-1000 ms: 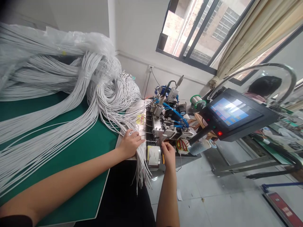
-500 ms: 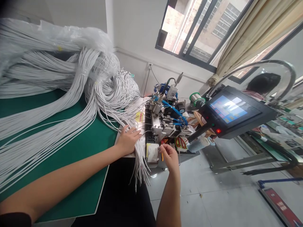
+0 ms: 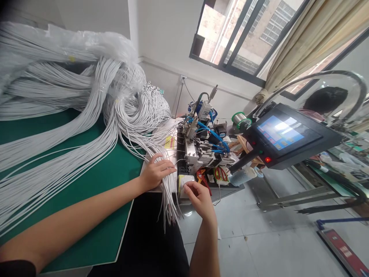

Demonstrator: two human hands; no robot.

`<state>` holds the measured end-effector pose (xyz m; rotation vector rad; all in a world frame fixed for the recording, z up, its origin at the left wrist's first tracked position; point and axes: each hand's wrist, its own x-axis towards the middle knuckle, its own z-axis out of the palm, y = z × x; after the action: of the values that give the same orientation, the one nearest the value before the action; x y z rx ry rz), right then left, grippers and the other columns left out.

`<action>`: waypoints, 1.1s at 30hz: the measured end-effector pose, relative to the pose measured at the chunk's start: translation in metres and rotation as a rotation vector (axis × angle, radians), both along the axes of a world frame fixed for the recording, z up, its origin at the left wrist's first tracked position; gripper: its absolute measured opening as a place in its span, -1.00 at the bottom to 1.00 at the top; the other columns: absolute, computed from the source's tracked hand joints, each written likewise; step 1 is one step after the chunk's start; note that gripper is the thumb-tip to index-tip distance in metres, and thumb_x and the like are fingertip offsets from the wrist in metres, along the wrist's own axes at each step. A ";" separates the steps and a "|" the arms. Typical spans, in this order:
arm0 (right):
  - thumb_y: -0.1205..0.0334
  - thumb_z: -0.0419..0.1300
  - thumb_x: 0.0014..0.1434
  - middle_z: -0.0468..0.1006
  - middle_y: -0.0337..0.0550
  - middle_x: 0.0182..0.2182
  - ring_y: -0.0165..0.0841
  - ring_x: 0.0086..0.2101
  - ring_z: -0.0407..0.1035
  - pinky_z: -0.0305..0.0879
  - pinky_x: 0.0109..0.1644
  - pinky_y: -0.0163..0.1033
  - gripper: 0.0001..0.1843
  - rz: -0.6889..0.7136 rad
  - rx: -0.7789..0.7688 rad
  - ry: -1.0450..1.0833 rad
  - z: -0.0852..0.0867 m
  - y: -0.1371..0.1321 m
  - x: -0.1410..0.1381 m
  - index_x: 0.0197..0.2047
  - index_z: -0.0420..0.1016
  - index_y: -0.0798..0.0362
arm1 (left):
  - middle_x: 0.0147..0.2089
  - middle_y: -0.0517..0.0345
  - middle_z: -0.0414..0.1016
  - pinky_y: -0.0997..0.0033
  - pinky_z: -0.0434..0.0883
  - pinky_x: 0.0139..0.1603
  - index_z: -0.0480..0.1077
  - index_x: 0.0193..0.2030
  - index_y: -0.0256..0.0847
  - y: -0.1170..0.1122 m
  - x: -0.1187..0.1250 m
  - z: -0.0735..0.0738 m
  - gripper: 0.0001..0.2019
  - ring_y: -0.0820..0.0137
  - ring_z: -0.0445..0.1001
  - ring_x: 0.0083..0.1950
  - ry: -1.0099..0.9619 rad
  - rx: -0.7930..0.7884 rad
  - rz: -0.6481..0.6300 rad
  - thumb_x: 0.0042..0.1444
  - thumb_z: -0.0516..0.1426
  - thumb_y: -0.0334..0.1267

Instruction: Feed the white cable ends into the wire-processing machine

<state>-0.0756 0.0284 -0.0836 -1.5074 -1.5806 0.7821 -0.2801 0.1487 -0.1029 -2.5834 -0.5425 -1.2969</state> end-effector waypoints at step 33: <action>0.01 0.29 0.07 0.60 -0.08 -0.32 -0.35 -0.44 0.38 0.27 -0.44 -0.30 -0.70 -0.390 0.239 0.314 -0.020 0.010 -0.008 -0.25 0.57 0.06 | -0.37 0.35 0.52 0.29 0.17 0.03 0.37 0.03 -0.10 0.002 0.002 0.001 -0.77 0.55 0.40 -0.38 0.113 0.202 -0.047 0.29 0.02 -0.37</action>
<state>-0.0834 0.0388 -0.1032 -1.3802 -1.0631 0.5519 -0.2780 0.1507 -0.1018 -2.4958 -0.3148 -1.1465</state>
